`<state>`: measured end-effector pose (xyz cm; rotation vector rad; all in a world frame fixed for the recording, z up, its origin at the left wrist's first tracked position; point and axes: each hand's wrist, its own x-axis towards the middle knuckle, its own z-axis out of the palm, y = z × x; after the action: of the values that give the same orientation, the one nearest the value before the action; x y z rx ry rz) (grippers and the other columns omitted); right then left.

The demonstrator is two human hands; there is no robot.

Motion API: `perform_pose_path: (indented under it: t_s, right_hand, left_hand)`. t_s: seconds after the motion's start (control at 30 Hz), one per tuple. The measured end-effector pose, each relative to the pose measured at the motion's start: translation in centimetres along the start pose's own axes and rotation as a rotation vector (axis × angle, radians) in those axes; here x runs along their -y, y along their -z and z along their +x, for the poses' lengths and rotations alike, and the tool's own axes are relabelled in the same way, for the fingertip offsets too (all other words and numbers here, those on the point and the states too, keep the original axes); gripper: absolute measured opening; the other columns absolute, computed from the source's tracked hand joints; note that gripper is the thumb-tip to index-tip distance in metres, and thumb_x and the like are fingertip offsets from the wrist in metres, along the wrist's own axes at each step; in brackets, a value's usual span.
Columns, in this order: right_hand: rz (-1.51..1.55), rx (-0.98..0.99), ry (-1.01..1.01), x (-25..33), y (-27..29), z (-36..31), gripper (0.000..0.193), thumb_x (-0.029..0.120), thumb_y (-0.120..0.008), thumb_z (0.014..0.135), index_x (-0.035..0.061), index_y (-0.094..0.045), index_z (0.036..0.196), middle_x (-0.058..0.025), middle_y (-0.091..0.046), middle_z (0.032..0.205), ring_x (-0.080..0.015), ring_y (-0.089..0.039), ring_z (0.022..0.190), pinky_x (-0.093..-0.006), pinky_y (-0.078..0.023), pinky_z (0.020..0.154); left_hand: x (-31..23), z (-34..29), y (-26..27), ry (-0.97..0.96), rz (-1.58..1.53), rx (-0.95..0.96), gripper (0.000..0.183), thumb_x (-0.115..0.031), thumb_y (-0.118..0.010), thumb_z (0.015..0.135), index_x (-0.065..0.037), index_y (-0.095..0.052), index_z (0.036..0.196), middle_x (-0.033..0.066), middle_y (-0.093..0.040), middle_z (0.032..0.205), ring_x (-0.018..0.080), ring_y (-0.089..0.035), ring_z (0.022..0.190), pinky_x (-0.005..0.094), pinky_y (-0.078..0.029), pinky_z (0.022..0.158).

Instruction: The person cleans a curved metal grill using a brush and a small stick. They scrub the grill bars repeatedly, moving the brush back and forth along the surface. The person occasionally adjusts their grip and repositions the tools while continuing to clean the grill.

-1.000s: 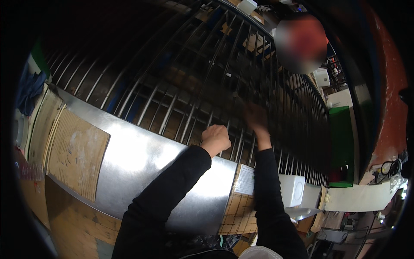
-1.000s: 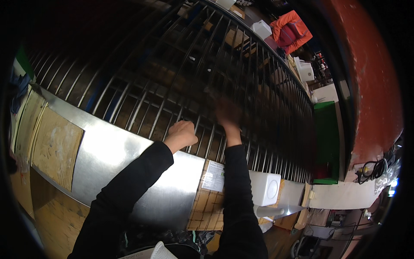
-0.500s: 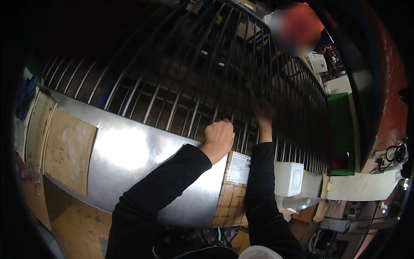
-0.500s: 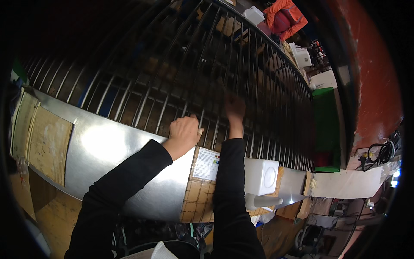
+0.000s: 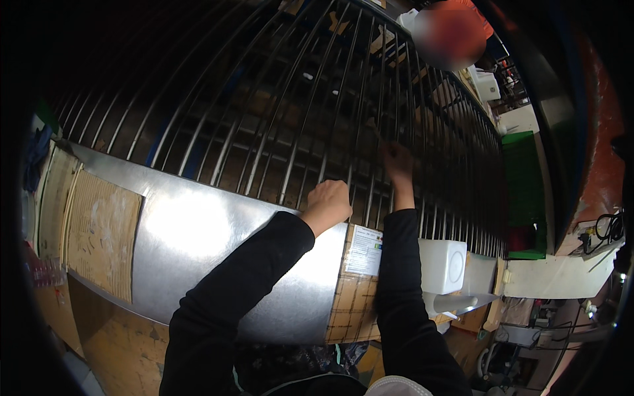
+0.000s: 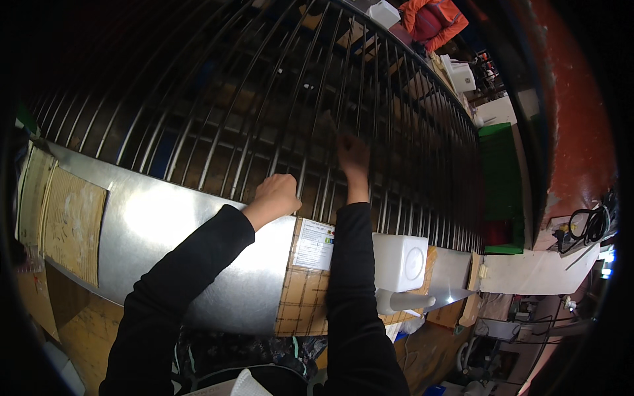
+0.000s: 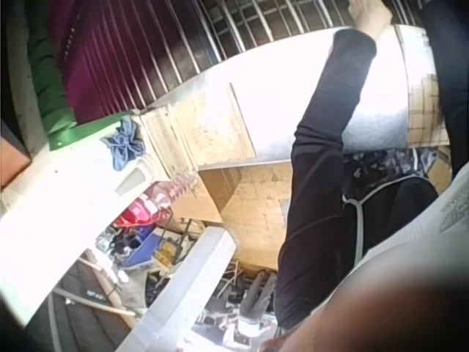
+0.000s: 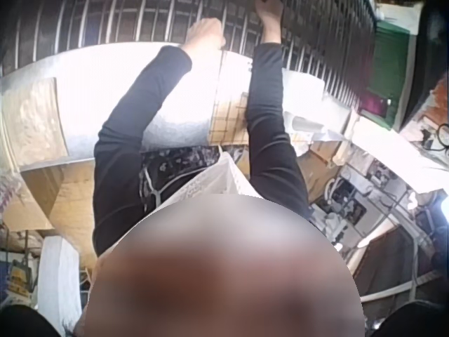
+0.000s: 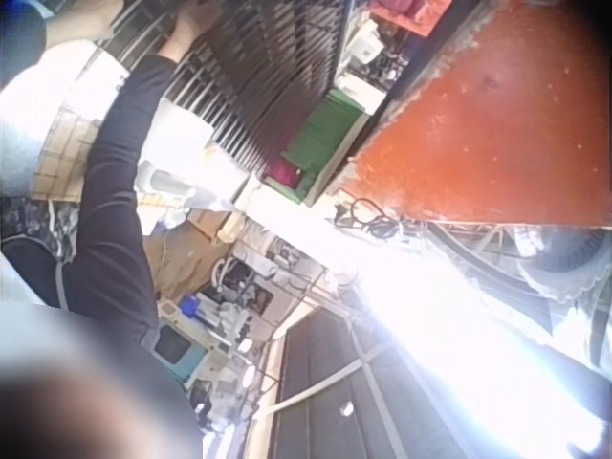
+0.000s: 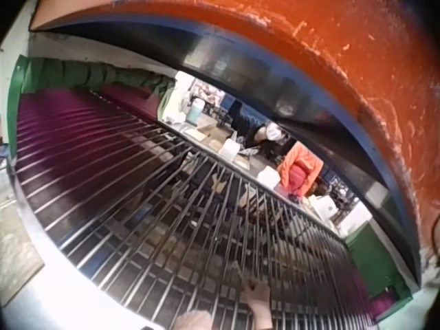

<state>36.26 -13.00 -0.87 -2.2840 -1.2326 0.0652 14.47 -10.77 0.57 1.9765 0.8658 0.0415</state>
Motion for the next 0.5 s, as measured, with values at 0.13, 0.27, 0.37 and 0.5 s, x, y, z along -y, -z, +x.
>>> perform_pose_path:
  t_s: [0.13,0.27,0.37,0.5]
  right_hand:
    - [0.013,0.004,-0.032,0.0,0.1,-0.2,0.029,0.029,-0.056,0.081,0.0030,-0.064,0.091,-0.0178,-0.063,0.086,-0.0322,-0.061,0.087,-0.0371,-0.046,0.071]
    - [-0.007,-0.001,0.078,0.2,0.0,-0.4,0.027,0.027,-0.059,0.079,0.0027,-0.065,0.090,-0.0141,-0.065,0.081,-0.0229,-0.064,0.080,-0.0312,-0.047,0.069]
    - [-0.007,0.058,0.113,0.9,-0.1,-0.8,0.026,0.025,-0.061,0.077,0.0036,-0.066,0.091,-0.0155,-0.065,0.083,-0.0263,-0.064,0.081,-0.0328,-0.048,0.070]
    - [-0.204,0.051,0.164,3.2,0.3,-3.2,0.022,0.024,-0.062,0.077,0.0061,-0.067,0.090,-0.0166,-0.064,0.082,-0.0311,-0.062,0.080,-0.0360,-0.049,0.071]
  left_hand:
    - [-0.2,0.4,0.1,0.063,-0.005,0.020,0.018,-0.008,-0.062,0.066,0.006,-0.064,0.079,0.0234,-0.062,0.089,0.0364,-0.060,0.090,0.0408,-0.049,0.077]
    - [-0.3,0.3,0.3,0.086,0.015,0.025,0.016,-0.003,-0.059,0.067,0.003,-0.065,0.081,0.0234,-0.062,0.088,0.0362,-0.060,0.090,0.0398,-0.049,0.076]
    - [-0.3,0.1,0.5,0.058,0.011,0.019,0.016,-0.003,-0.059,0.066,0.003,-0.065,0.080,0.0243,-0.062,0.088,0.0369,-0.060,0.089,0.0406,-0.050,0.075]
    - [-0.2,-0.3,0.6,0.039,0.006,-0.003,0.016,-0.001,-0.057,0.066,0.003,-0.065,0.080,0.0249,-0.062,0.087,0.0373,-0.060,0.089,0.0408,-0.050,0.073]
